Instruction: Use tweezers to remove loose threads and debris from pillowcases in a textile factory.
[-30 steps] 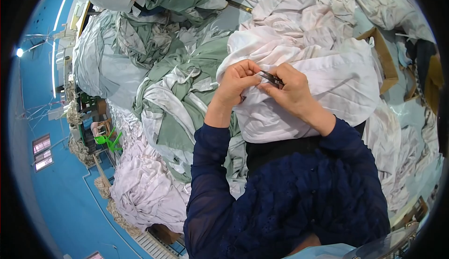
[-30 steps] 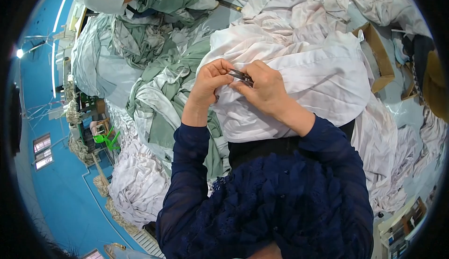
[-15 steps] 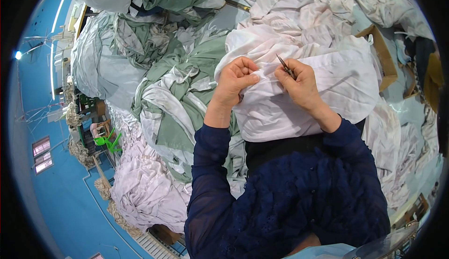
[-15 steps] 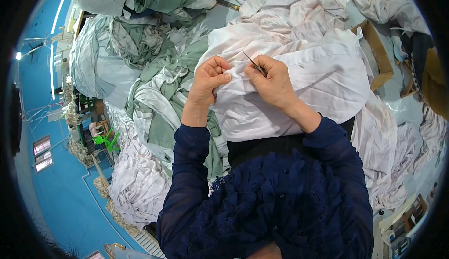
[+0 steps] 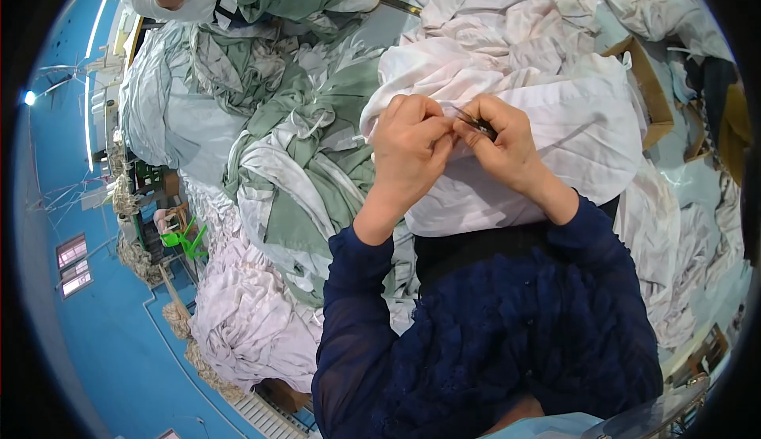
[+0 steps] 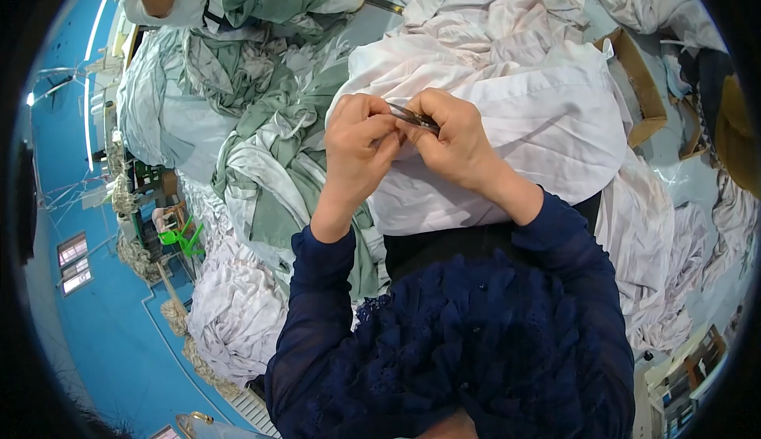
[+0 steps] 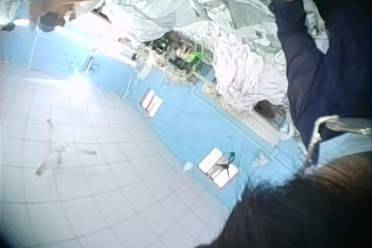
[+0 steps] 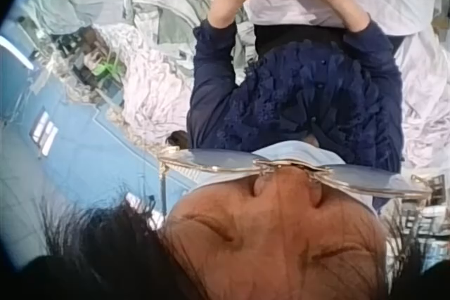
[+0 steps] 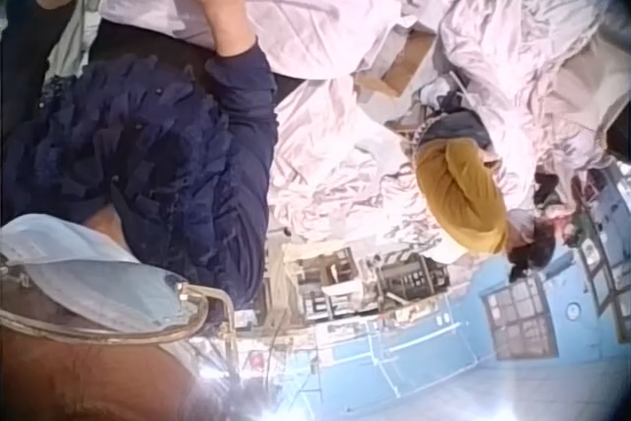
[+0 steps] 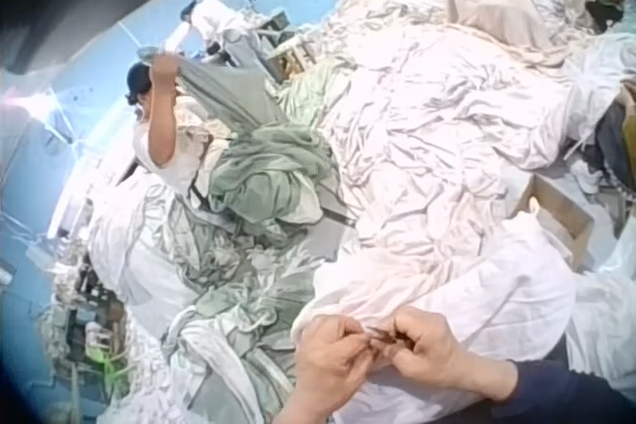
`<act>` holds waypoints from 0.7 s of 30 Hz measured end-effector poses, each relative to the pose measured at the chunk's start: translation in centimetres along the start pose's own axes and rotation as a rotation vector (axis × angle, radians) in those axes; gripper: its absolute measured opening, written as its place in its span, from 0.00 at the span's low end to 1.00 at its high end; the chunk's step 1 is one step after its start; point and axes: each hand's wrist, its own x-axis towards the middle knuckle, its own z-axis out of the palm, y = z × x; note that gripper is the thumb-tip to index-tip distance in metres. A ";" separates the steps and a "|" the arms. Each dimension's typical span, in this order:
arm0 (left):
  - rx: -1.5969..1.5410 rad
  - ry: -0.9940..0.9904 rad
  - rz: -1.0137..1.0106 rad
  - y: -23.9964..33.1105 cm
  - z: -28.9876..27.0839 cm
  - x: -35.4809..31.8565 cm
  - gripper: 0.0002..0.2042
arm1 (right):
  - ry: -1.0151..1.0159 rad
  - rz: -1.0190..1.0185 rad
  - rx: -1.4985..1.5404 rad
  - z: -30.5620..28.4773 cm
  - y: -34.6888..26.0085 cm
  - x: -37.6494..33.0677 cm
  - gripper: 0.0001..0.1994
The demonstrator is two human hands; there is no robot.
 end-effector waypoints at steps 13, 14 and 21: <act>-0.130 0.193 -0.292 -1.6 0.8 -2.2 0.02 | 0.030 0.047 -0.021 0.3 5.4 -1.0 0.15; -0.128 0.192 -0.291 -2.0 0.8 -2.6 0.02 | 0.031 0.046 -0.020 0.3 5.4 -0.9 0.15; -0.767 0.192 -0.521 -2.0 -0.1 -2.7 0.05 | 0.059 0.011 -0.039 0.3 5.6 -0.8 0.16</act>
